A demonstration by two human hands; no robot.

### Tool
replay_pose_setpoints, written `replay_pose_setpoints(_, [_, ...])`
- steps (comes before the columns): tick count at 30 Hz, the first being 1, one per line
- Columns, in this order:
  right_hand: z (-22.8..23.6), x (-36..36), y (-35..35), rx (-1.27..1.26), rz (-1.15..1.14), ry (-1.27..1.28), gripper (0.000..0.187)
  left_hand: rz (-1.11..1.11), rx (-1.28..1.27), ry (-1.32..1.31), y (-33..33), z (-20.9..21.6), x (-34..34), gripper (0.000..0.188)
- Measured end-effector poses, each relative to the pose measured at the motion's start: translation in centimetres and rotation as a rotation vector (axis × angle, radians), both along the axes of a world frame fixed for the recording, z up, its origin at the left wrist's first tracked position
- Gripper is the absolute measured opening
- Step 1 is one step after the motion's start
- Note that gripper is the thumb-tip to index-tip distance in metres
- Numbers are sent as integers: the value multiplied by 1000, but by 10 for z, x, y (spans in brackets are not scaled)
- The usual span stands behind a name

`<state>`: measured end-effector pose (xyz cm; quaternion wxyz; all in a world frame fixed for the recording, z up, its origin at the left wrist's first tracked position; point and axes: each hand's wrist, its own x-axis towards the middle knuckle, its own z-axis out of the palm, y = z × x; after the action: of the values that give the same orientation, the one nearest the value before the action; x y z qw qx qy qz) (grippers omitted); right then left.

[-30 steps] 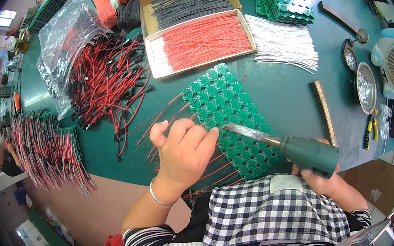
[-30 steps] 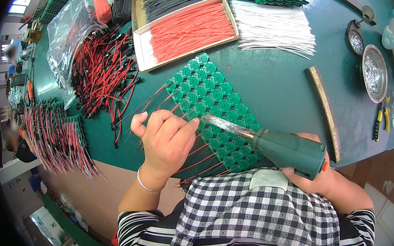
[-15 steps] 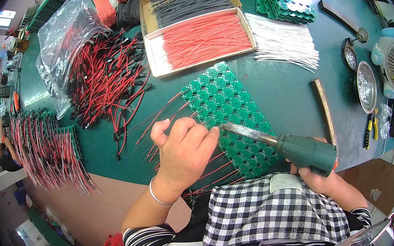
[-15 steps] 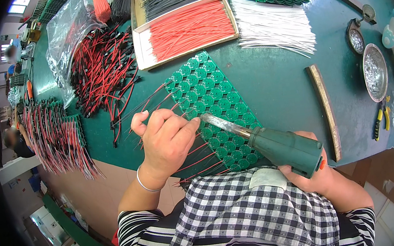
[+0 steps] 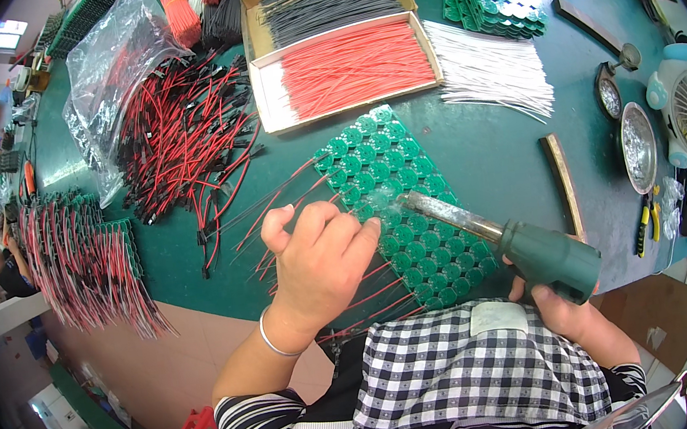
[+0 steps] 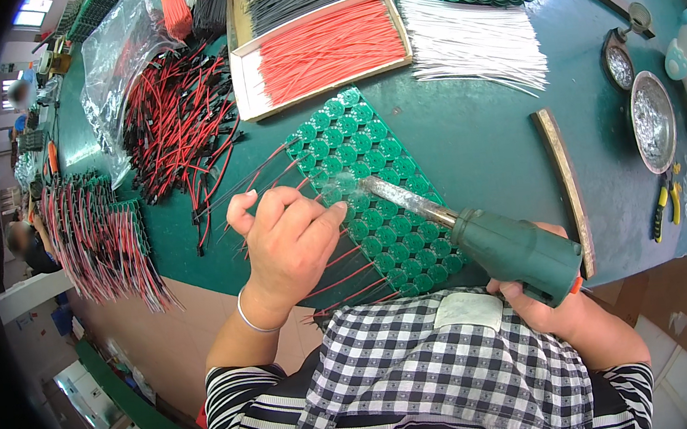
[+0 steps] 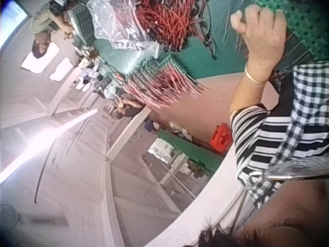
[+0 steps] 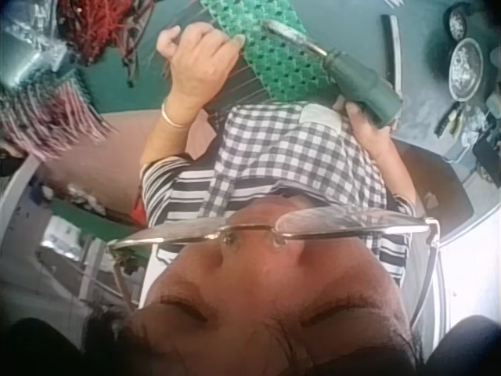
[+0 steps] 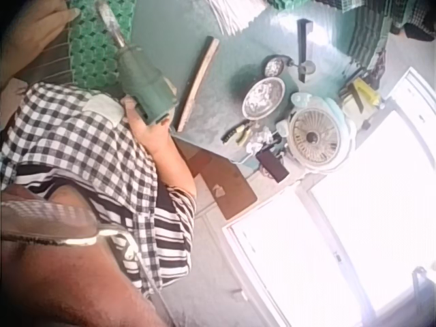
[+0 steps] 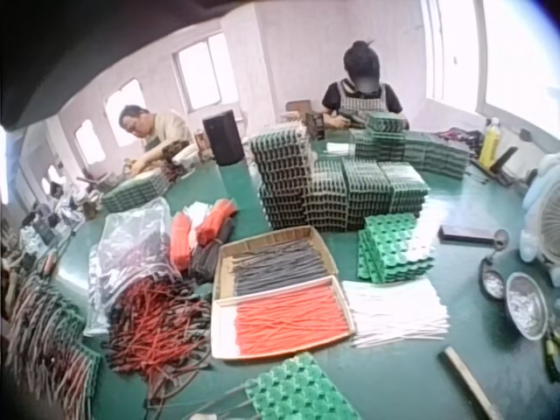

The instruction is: The person solders wires onto circular LED circuit boards using a soldering iron.

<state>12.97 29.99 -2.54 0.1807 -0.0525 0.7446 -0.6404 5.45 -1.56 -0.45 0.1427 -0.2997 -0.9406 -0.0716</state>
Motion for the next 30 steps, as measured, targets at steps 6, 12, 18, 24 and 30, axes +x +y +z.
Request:
replay_pose_setpoints(6, [-3,-1,-1,-44,-56,67,29,10,-20,10,2,-1,0,19])
replay_pose_setpoints(12, [-9,11,7,-50,-118,59,30,24,18,43,8,-3,7,20])
replay_pose_setpoints(18, [-6,18,17,113,10,-54,28,26,32,12,12,-8,19,20])
replay_pose_setpoints(24, [-13,17,16,129,41,-98,32,43,31,19,15,-9,18,20])
replay_pose_setpoints(30, [-21,14,12,143,88,152,48,50,33,25,15,-10,18,21])
